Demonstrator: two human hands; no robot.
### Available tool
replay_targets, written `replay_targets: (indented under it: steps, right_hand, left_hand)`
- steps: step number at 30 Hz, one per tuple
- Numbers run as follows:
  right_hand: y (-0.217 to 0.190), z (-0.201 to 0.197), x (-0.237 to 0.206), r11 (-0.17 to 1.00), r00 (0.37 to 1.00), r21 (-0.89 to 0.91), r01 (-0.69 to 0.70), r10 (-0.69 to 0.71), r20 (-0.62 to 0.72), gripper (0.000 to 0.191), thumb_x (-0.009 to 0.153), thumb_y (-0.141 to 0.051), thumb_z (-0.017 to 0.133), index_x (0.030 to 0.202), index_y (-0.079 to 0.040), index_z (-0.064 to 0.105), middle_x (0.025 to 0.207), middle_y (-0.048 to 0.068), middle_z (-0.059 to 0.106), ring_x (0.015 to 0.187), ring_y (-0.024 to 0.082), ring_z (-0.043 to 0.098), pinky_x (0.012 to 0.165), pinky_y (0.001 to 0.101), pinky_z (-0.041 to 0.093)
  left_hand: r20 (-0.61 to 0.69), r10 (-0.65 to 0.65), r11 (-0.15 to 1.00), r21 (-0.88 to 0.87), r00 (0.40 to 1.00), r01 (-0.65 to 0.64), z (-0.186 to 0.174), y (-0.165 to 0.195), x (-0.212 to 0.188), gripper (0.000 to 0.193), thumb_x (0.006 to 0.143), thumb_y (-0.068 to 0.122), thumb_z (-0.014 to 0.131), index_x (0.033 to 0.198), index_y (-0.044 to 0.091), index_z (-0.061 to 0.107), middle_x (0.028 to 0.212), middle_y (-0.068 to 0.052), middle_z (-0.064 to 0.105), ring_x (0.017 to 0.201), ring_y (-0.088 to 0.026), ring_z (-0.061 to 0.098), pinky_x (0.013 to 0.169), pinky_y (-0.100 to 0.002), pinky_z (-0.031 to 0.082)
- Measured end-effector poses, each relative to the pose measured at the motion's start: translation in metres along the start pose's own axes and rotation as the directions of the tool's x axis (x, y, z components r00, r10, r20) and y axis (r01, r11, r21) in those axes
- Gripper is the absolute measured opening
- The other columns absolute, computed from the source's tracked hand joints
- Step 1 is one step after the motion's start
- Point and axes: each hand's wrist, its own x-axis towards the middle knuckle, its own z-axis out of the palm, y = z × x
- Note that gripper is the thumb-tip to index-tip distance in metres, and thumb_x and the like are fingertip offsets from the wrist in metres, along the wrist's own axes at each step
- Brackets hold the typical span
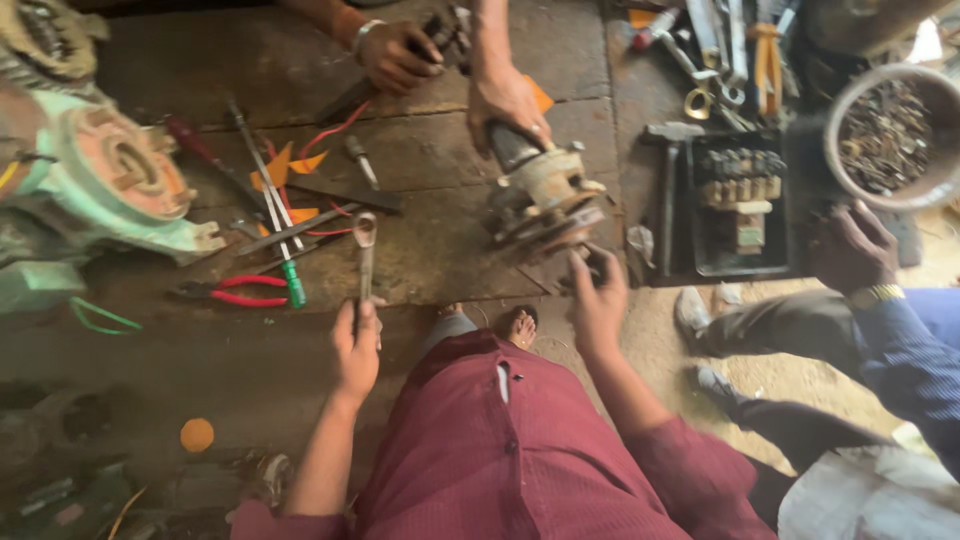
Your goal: The person uses a spanner to loosen and remove a part from a water pump assembly on a workbench while another person holds the pump steady. The person then lifts the pump housing, pours liquid from a plastic bottle into it, and uses a hammer to tap and seat components while reassembling the pump on the bench.
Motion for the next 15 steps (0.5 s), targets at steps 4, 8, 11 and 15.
replay_targets:
  steps: [4, 8, 11, 15]
  right_hand:
    - [-0.028, 0.009, -0.019, 0.963, 0.976, -0.264, 0.062, -0.003, 0.218, 0.027, 0.097, -0.019, 0.069, 0.117, -0.002, 0.065, 0.082, 0.005, 0.07, 0.067, 0.01, 0.065, 0.059, 0.0258, 0.052]
    - [-0.025, 0.062, -0.01, 0.764, 0.822, -0.531, 0.368, -0.001, 0.569, 0.029, 0.089, -0.027, 0.074, 0.11, -0.007, 0.071, 0.087, 0.011, 0.076, 0.075, 0.023, 0.074, 0.066, 0.0339, 0.057]
    - [0.004, 0.116, 0.011, 0.526, 0.774, -0.648, 0.551, -0.031, 0.632, 0.036, 0.089, -0.037, 0.072, 0.112, -0.01, 0.072, 0.093, 0.02, 0.074, 0.086, 0.04, 0.072, 0.073, 0.048, 0.057]
    - [0.041, 0.153, 0.021, 0.467, 0.811, -0.685, 0.559, -0.136, 0.57, 0.044, 0.097, -0.039, 0.069, 0.129, -0.009, 0.062, 0.107, 0.023, 0.072, 0.095, 0.041, 0.07, 0.08, 0.0489, 0.057]
  left_hand:
    - [-0.081, 0.061, 0.896, 0.443, 0.995, -0.019, -0.029, 0.014, 0.043, 0.026, 0.106, 0.03, 0.055, 0.116, 0.008, 0.065, 0.08, -0.009, 0.067, 0.072, -0.024, 0.067, 0.066, -0.039, 0.051]
    - [-0.16, 0.067, 0.837, 0.546, 0.985, 0.032, -0.052, 0.016, 0.097, 0.031, 0.102, 0.024, 0.06, 0.128, 0.007, 0.061, 0.098, -0.019, 0.069, 0.092, -0.039, 0.067, 0.079, -0.05, 0.052]
    - [-0.165, 0.224, 0.794, 0.603, 0.961, -0.081, -0.063, 0.013, 0.126, 0.038, 0.096, 0.014, 0.066, 0.134, 0.009, 0.062, 0.114, -0.024, 0.066, 0.106, -0.044, 0.063, 0.09, -0.051, 0.051]
    - [-0.186, 0.161, 0.81, 0.586, 0.969, -0.022, -0.075, 0.005, 0.149, 0.041, 0.096, 0.007, 0.067, 0.136, 0.01, 0.061, 0.127, -0.022, 0.062, 0.117, -0.042, 0.061, 0.099, -0.05, 0.049]
